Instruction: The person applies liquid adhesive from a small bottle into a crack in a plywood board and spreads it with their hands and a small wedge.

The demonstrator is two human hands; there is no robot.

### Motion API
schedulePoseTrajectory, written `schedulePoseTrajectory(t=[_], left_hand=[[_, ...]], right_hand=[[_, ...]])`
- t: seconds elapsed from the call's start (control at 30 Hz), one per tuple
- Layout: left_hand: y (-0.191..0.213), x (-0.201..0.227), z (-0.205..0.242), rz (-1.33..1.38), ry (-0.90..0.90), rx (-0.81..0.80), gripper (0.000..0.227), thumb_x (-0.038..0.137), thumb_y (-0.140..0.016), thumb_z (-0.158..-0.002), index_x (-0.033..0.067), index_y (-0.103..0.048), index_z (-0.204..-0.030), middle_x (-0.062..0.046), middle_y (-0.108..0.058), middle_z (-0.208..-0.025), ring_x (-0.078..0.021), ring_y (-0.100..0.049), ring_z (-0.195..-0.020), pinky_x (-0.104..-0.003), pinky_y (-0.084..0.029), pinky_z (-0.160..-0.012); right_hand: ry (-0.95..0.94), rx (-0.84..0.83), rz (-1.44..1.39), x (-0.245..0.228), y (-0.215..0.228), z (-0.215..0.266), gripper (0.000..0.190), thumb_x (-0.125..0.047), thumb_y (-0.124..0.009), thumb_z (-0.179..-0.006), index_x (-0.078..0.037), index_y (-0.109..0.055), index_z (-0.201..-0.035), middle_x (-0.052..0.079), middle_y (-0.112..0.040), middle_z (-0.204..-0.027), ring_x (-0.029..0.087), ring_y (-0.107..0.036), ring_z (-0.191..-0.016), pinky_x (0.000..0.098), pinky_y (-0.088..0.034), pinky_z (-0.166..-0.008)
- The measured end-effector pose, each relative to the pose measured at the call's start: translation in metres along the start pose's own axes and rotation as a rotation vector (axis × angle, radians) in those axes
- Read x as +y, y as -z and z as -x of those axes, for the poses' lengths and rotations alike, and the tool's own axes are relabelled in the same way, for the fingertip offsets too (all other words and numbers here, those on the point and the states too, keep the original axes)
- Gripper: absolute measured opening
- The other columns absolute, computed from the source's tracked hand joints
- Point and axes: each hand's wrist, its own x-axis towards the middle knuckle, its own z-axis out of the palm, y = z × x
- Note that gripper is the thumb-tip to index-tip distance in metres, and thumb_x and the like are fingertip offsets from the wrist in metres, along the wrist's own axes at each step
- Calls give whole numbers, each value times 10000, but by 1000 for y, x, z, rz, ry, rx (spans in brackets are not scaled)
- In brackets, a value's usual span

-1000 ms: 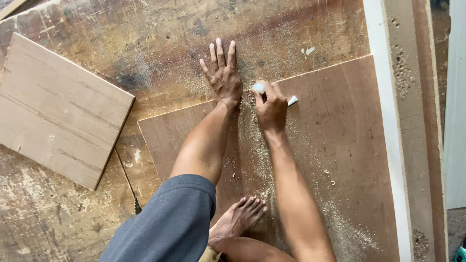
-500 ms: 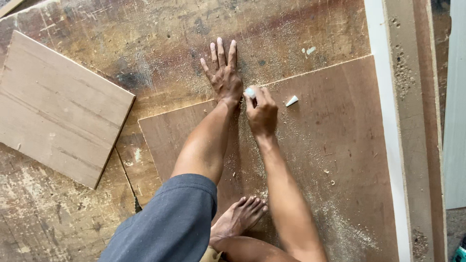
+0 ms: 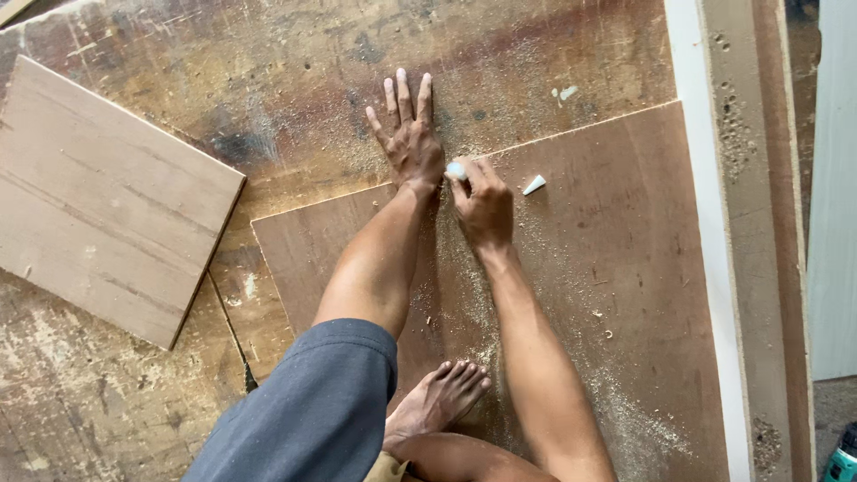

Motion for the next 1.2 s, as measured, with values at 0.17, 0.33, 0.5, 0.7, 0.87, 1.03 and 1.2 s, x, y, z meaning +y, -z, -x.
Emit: schedulePoseTrajectory(t=[0.17,0.33,0.5,0.7,0.87,1.03,1.2], left_hand=[[-5,-5,-1,48,-17,31,790,-34,-380,-796,301,-172,-1480,-14,2,-1544,-187,-15,-1446,-602,58,-1126],[-1,-2,0,56,12,-17,817,-57,-382,-792,313,-150,-1482,-7,41,-1538,-179,18,-1440,-589,90,-1118],[2,1,1,-8,11,28,812,-54,-386,-784,325,-181,-1473,-6,-24,-1539,-187,-53,-1445,-577,22,-1133],[-6,-4,-1,-38,7,42,833,-72,-373,-772,339,-173,-1468,0,-20,-1539,-179,-67,-1449,-568,-4,-1143],[4,1,-2,-19,2,8,809,-55,-346,-783,312,-160,-1480,-17,-4,-1538,-198,-39,-1445,-587,14,-1129],[15,3,0,-65,17,-60,822,-53,-354,-792,320,-109,-1482,-20,3,-1545,-200,-21,-1443,-560,20,-1131],[9,1,-3,-44,8,-45,868,-81,-362,-749,313,-119,-1484,-20,12,-1544,-193,-8,-1441,-579,23,-1126]], right_hand=[[-49,41,7,-4,-3,-5,165,-81,-652,-876,1,-638,-1019,157,-631,-872,165,-609,-593,228,-541,-440],[-76,3,28,-1,2,-8,169,-75,-668,-872,-23,-627,-1028,114,-629,-902,154,-625,-655,220,-574,-529],[-23,-47,-42,-13,15,9,150,-67,-634,-889,-4,-638,-1025,128,-628,-874,161,-605,-577,226,-557,-467],[-5,-71,-3,-17,11,49,238,-93,-657,-887,13,-621,-1097,138,-647,-873,172,-628,-605,241,-571,-506],[-61,-1,-4,-6,23,17,164,-60,-623,-903,50,-622,-1024,169,-623,-872,208,-646,-644,210,-601,-488],[47,-88,-31,-25,10,22,179,-40,-654,-872,33,-638,-1034,135,-627,-823,139,-571,-505,195,-546,-413],[-73,49,-26,-11,13,7,145,-79,-595,-912,2,-629,-1028,156,-633,-881,120,-567,-502,183,-518,-375]])
